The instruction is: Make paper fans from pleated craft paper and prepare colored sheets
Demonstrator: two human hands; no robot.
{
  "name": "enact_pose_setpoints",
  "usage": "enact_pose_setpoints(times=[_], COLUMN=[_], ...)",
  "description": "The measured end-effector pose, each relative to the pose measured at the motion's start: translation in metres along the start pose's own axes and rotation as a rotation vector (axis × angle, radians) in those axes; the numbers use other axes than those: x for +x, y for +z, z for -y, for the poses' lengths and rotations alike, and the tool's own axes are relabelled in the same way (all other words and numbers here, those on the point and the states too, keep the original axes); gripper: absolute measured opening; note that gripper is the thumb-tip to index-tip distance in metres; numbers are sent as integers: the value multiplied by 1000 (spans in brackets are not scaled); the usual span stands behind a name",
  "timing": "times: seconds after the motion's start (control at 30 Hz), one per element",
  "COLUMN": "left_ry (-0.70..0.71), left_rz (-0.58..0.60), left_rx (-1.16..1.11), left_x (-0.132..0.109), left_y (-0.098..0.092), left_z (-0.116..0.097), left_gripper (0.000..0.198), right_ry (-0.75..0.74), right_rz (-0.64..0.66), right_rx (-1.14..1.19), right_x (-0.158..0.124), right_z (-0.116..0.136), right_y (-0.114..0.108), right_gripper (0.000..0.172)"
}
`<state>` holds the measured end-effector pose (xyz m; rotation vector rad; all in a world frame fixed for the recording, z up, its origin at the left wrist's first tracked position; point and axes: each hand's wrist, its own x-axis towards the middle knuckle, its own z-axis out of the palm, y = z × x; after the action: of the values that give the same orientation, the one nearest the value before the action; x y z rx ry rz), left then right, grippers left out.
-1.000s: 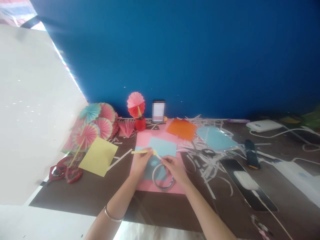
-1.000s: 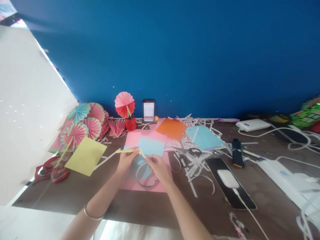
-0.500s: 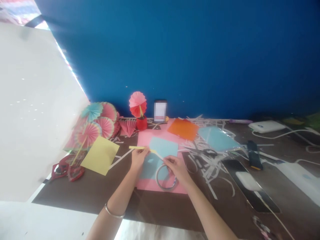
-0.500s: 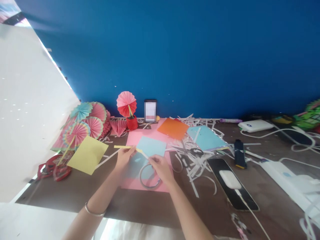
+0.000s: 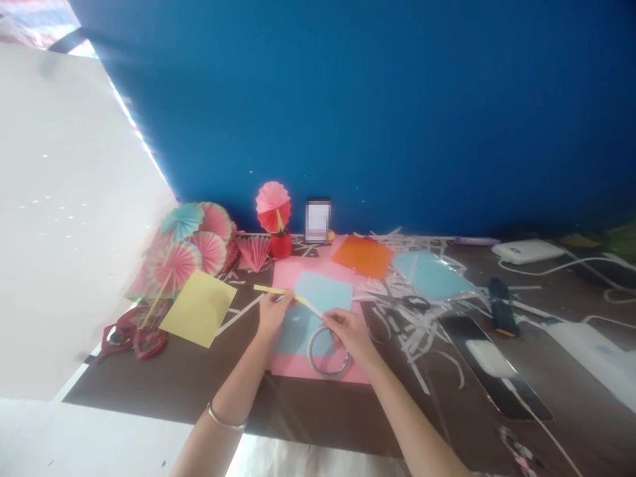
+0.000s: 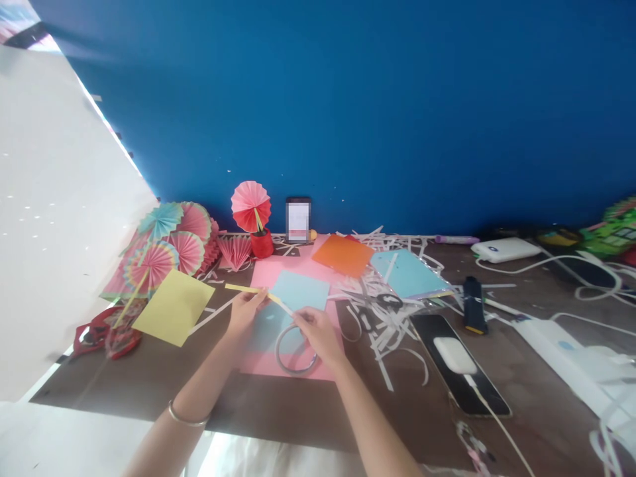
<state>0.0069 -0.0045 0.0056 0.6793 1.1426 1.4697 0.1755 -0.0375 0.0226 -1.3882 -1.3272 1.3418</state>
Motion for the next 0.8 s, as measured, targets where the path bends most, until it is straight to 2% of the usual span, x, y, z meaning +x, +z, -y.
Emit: enact_pose_setpoints(times=[0.43,0.8], left_ry=[4,20], left_rz=[-56,-135], left_rx=[-22,22], left_x=[5,2], left_y=[-2,-1], left_z=[5,-2], left_gripper=[30,30], right_ry=[34,49], right_rz=[41,68], right_rx=[-19,29], right_x=[-1,0], right_z=[2,1], right_y=[0,0], right_gripper=[31,31])
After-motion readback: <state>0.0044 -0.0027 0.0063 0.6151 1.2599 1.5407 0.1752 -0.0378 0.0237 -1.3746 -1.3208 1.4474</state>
